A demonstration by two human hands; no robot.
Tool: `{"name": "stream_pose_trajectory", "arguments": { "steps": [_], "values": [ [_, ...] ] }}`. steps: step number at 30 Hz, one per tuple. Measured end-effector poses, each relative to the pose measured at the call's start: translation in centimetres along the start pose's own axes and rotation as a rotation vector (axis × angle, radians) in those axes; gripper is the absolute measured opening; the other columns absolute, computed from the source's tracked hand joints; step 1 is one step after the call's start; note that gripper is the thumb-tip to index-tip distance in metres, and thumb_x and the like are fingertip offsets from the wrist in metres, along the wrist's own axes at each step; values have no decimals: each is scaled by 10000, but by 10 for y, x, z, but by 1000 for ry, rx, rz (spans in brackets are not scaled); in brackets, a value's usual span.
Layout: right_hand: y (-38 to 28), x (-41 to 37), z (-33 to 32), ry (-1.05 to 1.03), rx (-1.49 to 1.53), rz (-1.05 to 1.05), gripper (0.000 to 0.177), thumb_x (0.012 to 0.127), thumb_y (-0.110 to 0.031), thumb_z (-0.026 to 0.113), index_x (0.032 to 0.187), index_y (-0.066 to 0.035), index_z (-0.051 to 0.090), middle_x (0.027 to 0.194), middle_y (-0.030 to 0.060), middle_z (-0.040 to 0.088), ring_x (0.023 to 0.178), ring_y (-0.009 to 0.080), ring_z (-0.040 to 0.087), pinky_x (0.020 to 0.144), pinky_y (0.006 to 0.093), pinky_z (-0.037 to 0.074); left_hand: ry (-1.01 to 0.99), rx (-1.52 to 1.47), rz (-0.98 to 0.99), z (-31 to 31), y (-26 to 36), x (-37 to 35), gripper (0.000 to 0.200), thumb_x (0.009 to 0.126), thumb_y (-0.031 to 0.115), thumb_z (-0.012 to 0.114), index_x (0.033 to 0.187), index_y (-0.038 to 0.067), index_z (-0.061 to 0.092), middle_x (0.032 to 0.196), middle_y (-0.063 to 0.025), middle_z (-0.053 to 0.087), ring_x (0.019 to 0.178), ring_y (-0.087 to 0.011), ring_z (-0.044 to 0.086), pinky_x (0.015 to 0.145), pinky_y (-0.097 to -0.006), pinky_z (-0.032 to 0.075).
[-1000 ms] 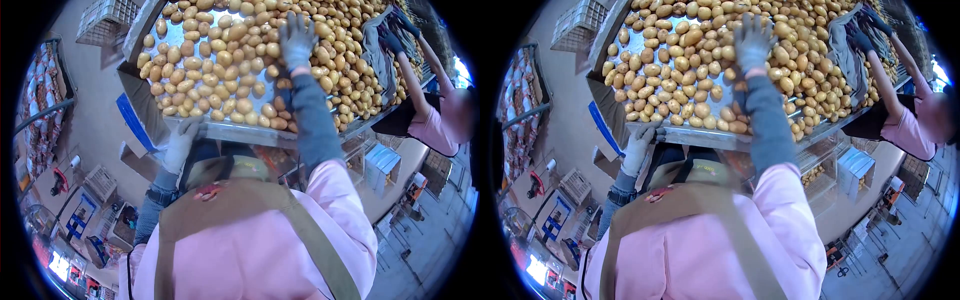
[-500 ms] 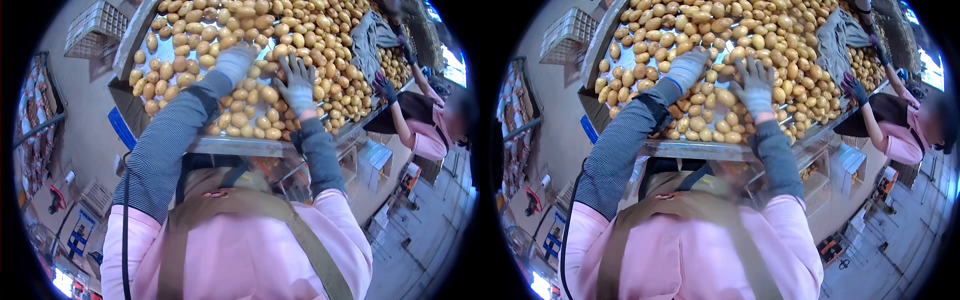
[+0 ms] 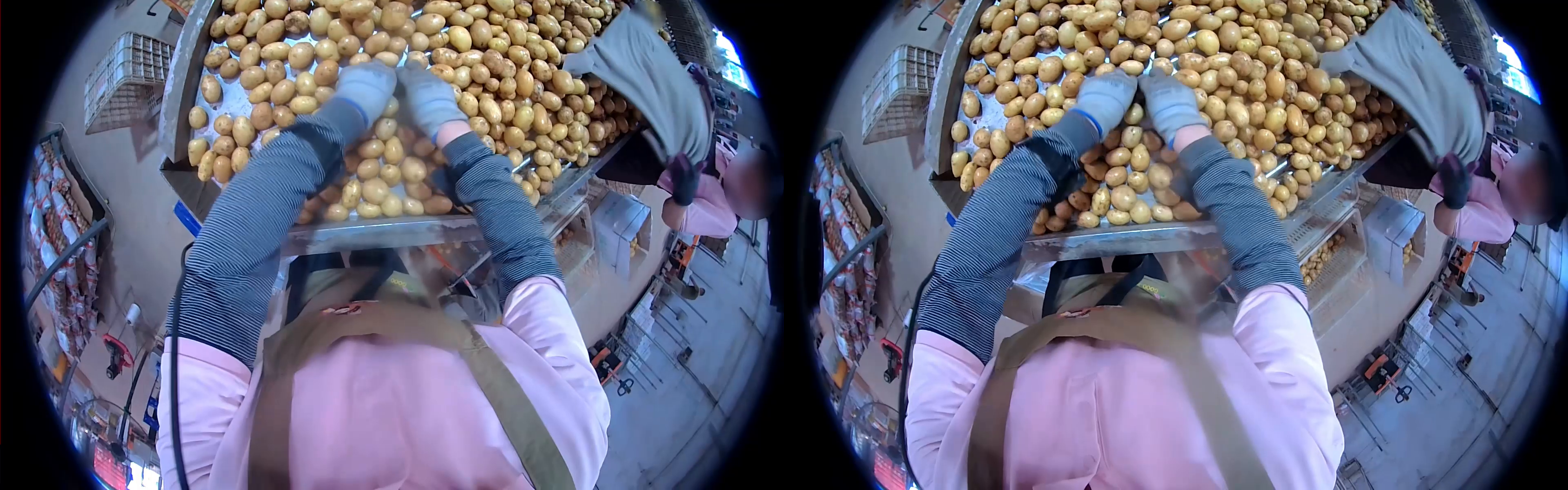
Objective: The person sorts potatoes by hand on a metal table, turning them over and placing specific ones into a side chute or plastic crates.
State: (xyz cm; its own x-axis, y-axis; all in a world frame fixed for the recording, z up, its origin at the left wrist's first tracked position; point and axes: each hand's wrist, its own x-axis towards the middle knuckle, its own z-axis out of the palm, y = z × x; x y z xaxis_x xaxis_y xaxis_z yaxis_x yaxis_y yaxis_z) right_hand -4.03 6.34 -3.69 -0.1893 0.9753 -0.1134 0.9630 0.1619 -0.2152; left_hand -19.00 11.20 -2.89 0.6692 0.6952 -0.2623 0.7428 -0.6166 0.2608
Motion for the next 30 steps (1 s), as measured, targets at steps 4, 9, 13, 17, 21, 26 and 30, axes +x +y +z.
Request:
{"name": "stream_pose_trajectory", "arguments": {
  "steps": [4,9,13,17,21,26,30],
  "values": [
    [-2,-39,-66,291,801,343,285,946,-223,670,1191,-76,676,1122,157,680,934,271,676,852,360,553,212,-695,-120,-7,-19,-25,320,920,325,632,1120,81,685,987,-115,701,908,-284,684,751,-426,552],
    [-53,-99,-36,-65,63,51,228,802,-67,650,1030,-68,655,1026,144,640,967,334,655,832,436,545,148,-2082,-368,-25,-26,-129,477,1016,233,577,1460,68,514,1384,-105,593,1084,-155,658,743,-207,543],
    [-53,-76,-12,-125,18,141,265,849,-119,613,1104,-66,662,1113,147,663,992,311,668,779,391,551,62,-2140,-436,-17,-5,-154,411,1052,270,566,1409,71,519,1201,-30,604,959,-116,659,698,-207,547],
    [-32,-80,-49,-163,1196,444,298,921,-77,593,1215,-72,641,1188,124,659,999,238,664,800,360,549,454,-1655,-577,-35,27,-139,288,1016,137,594,1288,42,578,1072,-57,636,846,-82,599,693,-215,517],
    [-83,-117,-36,134,1609,427,551,890,7,647,1397,35,432,1271,116,623,1087,201,644,887,299,552,456,-790,114,-15,59,-134,375,982,89,587,1356,71,581,1340,-135,585,1236,-315,561,1077,-425,442],
    [-87,-126,-12,248,1580,539,657,831,-202,783,1342,43,452,1289,128,605,1104,218,622,901,340,549,600,-832,29,-35,-23,-39,412,993,112,584,1403,89,561,1422,-178,556,1239,-382,579,1066,-461,469],
    [-90,-127,-45,276,810,306,585,811,-154,751,1306,18,491,1204,59,661,1060,175,640,869,279,531,538,-222,-248,-48,-56,39,456,1041,383,476,1388,101,566,1476,-186,505,1342,-379,488,1135,-508,372]
  ]
}}
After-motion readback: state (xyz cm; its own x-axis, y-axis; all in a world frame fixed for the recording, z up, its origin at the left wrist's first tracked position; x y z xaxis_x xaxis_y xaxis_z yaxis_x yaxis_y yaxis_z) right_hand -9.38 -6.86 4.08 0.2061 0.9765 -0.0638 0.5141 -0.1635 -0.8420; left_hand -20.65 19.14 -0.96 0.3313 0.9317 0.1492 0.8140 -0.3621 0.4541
